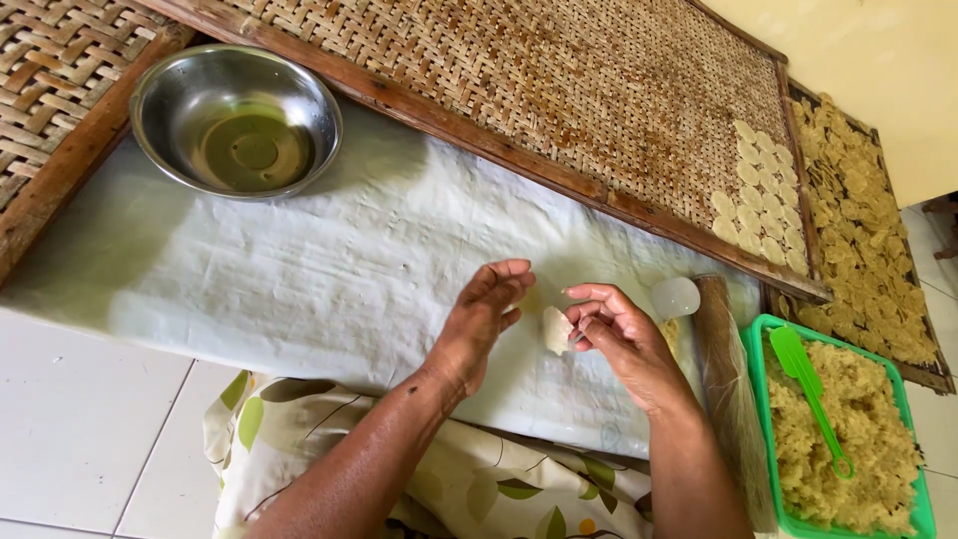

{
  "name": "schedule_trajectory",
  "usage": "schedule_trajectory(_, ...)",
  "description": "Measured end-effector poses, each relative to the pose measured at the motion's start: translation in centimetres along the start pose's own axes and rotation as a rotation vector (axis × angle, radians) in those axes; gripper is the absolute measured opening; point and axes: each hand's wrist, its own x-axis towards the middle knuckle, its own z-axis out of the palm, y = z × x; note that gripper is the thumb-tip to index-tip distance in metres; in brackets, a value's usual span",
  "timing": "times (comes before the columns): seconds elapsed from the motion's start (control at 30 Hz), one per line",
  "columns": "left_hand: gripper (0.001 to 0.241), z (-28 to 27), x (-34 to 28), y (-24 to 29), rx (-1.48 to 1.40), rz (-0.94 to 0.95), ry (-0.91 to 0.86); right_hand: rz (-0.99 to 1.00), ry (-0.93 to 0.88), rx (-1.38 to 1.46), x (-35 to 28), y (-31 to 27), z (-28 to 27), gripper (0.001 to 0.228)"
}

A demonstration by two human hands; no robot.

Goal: Flattening dough with a rolling pin and cutting it into small discs to be placed on a drying rack.

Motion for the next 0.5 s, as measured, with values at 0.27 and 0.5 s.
schedule_trajectory(0.27, 0.062, 1.5, -0.9, -1.5, -0.212, -0.289, -0.052, -0.221, 0.004, 0.300, -1.2, -1.1, -0.3, 0.039)
schedule_trajectory(0.5, 0.055, 0.6, -0.7, -0.8, -0.331, -0.033, -0.084, -0.250, 0.040, 0.223, -1.3, -0.5, -0.2, 0.037)
